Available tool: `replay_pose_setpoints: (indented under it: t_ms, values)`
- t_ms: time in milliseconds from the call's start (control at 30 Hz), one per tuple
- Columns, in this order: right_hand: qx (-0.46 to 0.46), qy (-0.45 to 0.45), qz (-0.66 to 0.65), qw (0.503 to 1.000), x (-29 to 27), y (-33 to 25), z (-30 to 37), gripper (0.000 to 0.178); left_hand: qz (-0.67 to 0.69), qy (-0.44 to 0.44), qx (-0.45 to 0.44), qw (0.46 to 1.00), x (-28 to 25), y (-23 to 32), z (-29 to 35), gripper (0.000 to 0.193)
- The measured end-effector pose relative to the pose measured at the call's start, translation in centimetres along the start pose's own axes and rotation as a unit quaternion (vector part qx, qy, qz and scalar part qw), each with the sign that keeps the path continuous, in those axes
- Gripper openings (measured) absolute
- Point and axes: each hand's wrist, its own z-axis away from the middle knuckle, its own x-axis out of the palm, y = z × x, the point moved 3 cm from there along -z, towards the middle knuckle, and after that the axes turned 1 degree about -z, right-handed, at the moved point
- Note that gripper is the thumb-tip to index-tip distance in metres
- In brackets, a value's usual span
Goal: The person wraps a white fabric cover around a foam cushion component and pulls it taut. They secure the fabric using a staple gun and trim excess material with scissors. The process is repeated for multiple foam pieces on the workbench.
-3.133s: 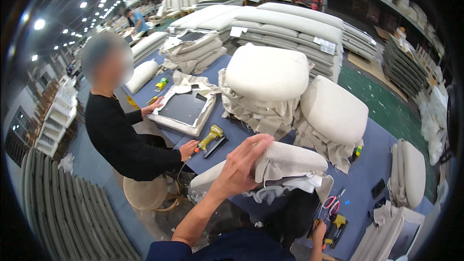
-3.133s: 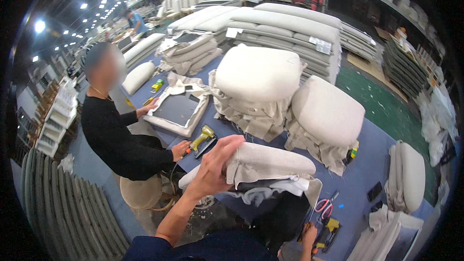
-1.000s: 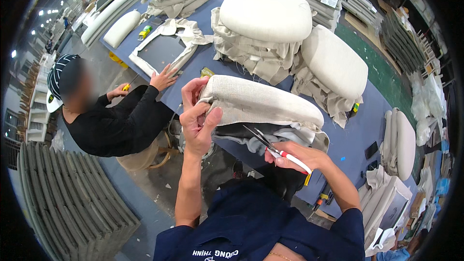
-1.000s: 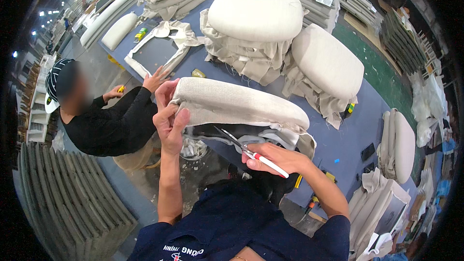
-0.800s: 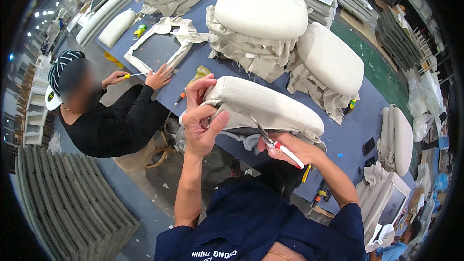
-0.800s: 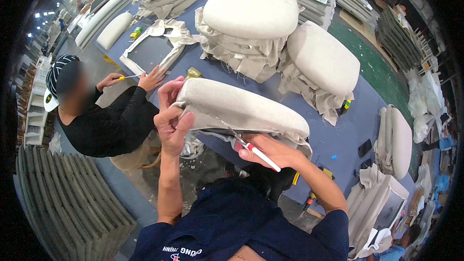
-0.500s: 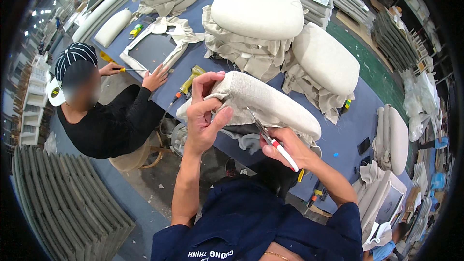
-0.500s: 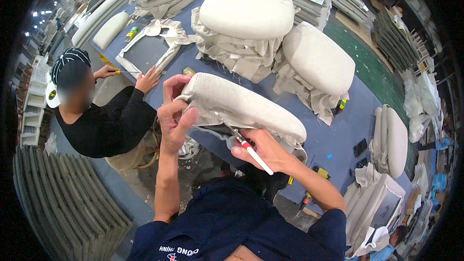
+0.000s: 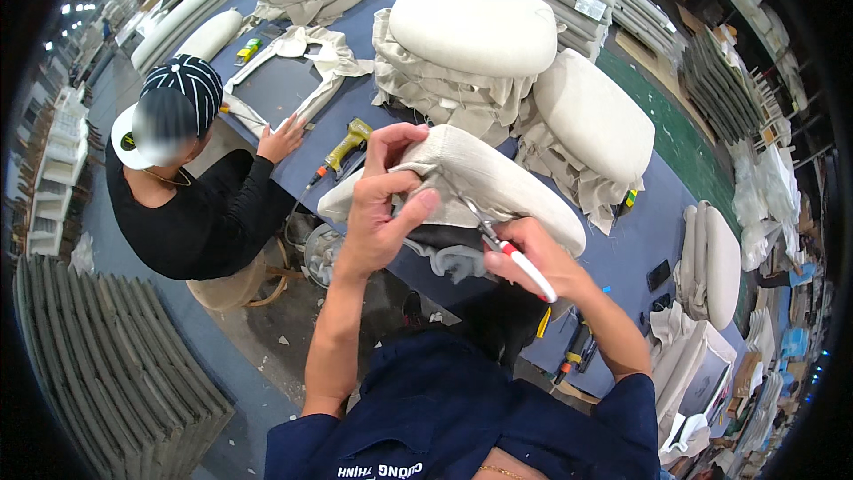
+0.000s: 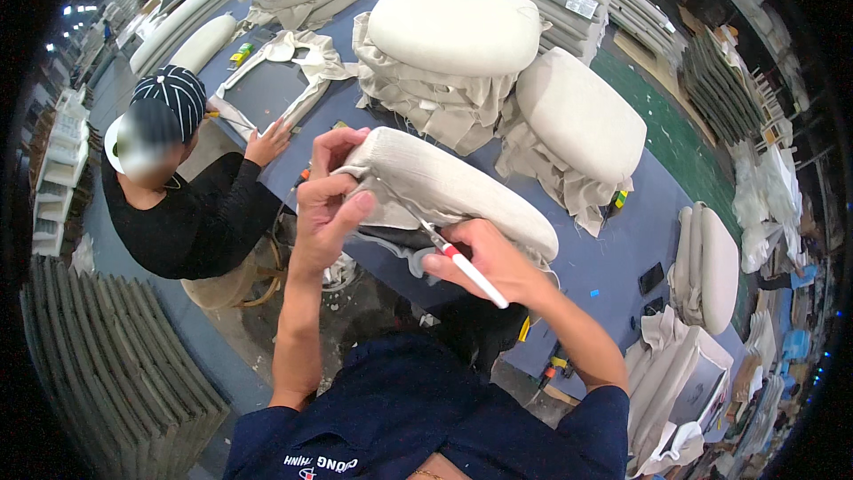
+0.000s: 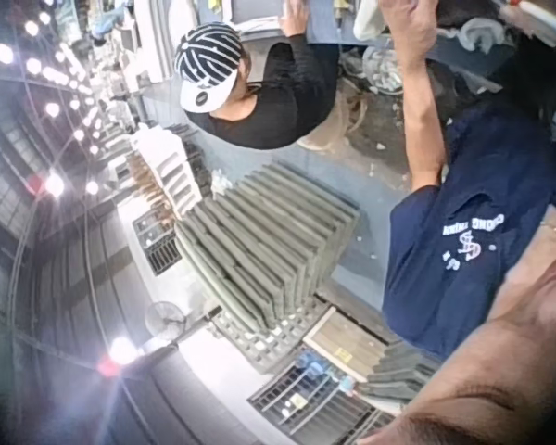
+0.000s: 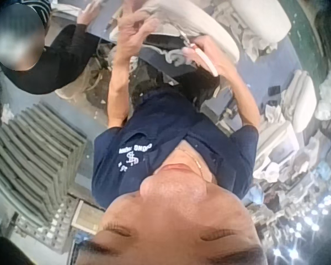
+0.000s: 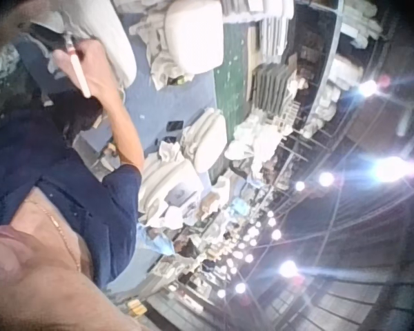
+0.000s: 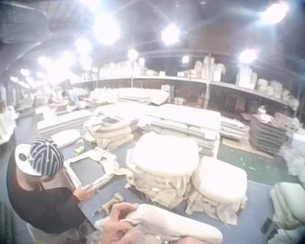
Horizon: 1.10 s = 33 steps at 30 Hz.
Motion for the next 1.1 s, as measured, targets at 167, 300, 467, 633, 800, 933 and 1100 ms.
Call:
replay_pose_setpoints:
  t_ms: [167,300,467,633,800,933,1100]
  values:
    - [0.003,0.026,-0.027,0.999,1.2,1.2,0.1,0.066,0.026,-0.024,-0.011,0.999,-0.4,-0.1,-0.4,0.018]
    - [-0.028,0.038,-0.037,0.998,1.4,0.7,-0.4,0.064,0.048,-0.049,-0.004,0.998,-0.1,-0.2,-0.8,0.019]
    - [0.030,0.039,-0.016,0.999,1.4,0.8,-0.7,0.058,0.065,-0.075,-0.034,0.994,-0.9,-0.5,-1.2,0.018]
    - [0.017,0.042,-0.031,0.998,1.1,0.8,-0.3,0.056,0.075,-0.103,-0.039,0.991,-0.3,-0.6,-1.6,0.018]
    - [0.040,0.050,-0.075,0.995,1.4,0.2,-1.4,0.059,0.069,-0.114,-0.036,0.990,-0.7,-0.8,-2.3,0.017]
    - [0.057,0.057,-0.115,0.990,2.2,1.4,-1.2,0.058,0.043,-0.196,-0.025,0.979,-1.2,-0.9,-2.6,0.019]
    - [0.015,0.054,-0.131,0.990,0.9,2.2,-0.1,0.052,0.028,-0.214,-0.057,0.975,-0.7,-0.3,-2.4,0.020]
